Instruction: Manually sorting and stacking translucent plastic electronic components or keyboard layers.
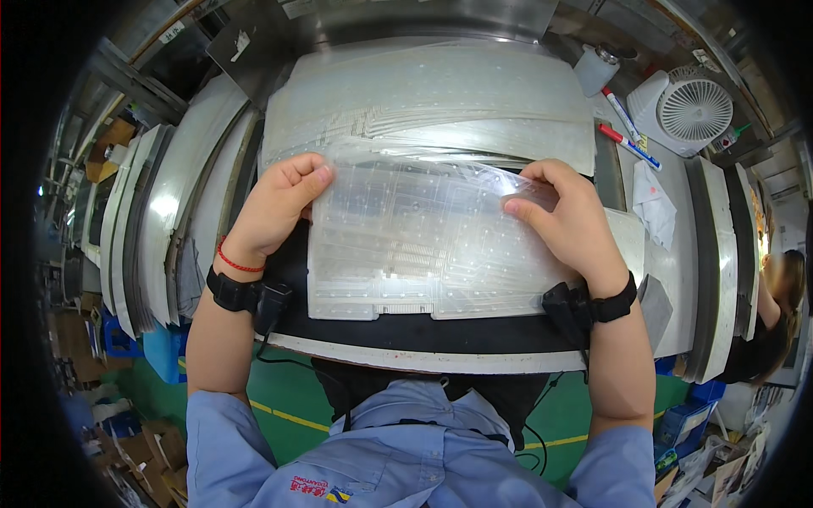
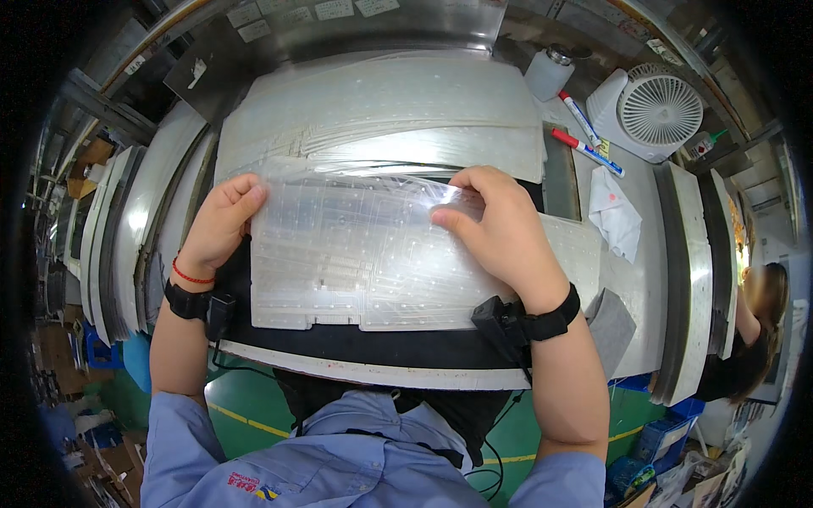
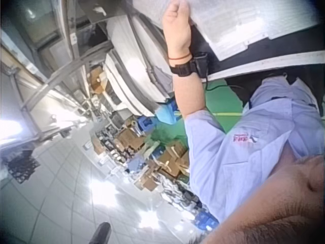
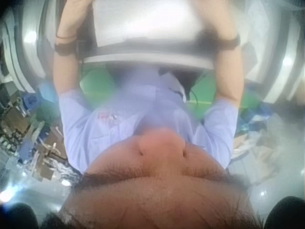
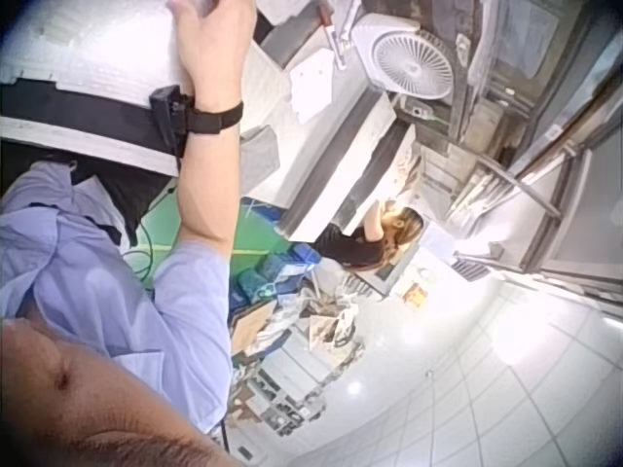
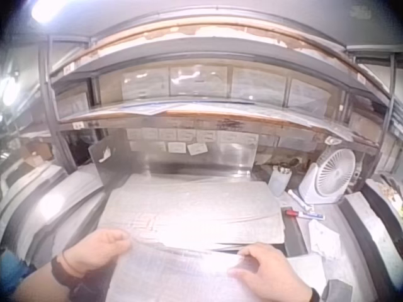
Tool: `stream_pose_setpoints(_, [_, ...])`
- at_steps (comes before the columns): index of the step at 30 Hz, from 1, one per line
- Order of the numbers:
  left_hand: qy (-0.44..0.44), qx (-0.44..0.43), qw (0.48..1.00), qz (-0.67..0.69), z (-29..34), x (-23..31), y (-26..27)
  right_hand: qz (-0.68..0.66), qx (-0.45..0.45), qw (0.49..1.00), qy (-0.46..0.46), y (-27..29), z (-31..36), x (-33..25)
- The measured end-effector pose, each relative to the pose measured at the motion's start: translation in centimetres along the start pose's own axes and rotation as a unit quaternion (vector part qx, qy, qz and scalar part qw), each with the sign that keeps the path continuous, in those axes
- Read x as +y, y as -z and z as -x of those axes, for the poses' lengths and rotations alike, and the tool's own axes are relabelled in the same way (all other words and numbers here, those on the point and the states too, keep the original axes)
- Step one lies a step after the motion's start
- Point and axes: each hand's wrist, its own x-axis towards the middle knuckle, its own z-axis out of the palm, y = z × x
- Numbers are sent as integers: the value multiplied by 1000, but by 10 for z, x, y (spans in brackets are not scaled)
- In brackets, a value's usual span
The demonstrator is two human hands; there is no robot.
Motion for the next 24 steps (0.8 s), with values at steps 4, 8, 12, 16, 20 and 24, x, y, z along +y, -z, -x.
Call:
stream_pose_setpoints(4, [-16, 0, 999, -29, -1, -6, 9, -9, 6, 1000, -8, 1, -1, -4])
stream_pose_setpoints(8, [-20, 42, 998, 29, 3, 8, -9, -26, 21, 999, -19, 2, -1, -2])
stream_pose_setpoints(12, [-47, 34, 998, -26, 6, 9, -2, -69, 42, 997, -15, 3, -1, 4])
stream_pose_setpoints(16, [-204, 3, 962, -179, 15, 19, -7, -73, 37, 997, 4, 11, 1, -9])
stream_pose_setpoints(20, [-160, 58, 980, -104, 12, 9, -1, -58, -5, 998, 27, 10, 2, -8])
stream_pose_setpoints(24, [-140, 168, 974, -63, 4, 3, 12, -38, -39, 998, 12, 9, 2, -14])
